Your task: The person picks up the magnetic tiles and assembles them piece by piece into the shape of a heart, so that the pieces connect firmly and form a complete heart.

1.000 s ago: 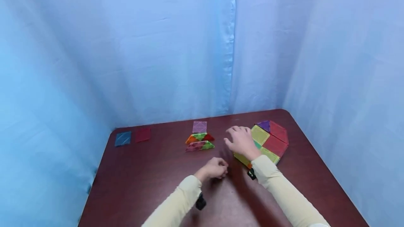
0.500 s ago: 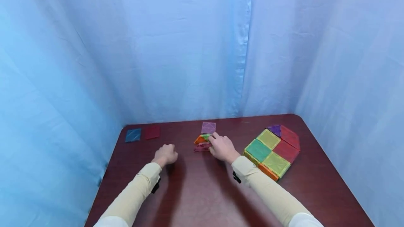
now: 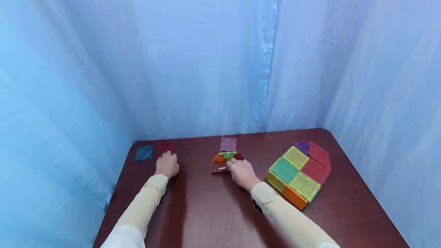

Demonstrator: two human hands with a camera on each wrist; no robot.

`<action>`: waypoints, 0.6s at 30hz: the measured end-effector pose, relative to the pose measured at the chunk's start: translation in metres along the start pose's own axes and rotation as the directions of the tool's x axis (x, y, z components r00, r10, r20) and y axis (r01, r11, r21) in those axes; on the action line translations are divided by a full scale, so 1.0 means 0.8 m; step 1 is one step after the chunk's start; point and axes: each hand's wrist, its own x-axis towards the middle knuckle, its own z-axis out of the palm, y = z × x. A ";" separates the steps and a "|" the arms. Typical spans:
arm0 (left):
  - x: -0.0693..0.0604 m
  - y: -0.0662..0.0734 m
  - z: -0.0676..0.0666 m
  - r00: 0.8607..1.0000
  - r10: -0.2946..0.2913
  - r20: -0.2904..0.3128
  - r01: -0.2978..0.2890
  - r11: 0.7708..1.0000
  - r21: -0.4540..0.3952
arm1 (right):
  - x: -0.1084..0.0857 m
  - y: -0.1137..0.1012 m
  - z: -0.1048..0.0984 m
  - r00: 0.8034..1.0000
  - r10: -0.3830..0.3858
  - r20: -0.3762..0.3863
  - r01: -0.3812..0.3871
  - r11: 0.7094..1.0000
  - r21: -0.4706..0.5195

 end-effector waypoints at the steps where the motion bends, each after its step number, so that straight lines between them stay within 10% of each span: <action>1: 0.004 -0.006 0.001 1.000 -0.007 0.001 0.007 1.000 -0.003 | -0.001 0.000 0.000 1.000 0.000 -0.005 0.000 1.000 -0.009; 11: 0.018 -0.055 0.036 0.988 -0.099 0.115 0.120 0.972 -0.201 | -0.039 -0.013 -0.026 0.996 -0.059 0.072 0.057 0.998 0.029; 18: 0.006 -0.021 0.053 0.999 -0.012 0.042 0.018 0.992 -0.124 | -0.044 -0.006 -0.038 0.991 -0.022 0.131 0.009 0.995 0.097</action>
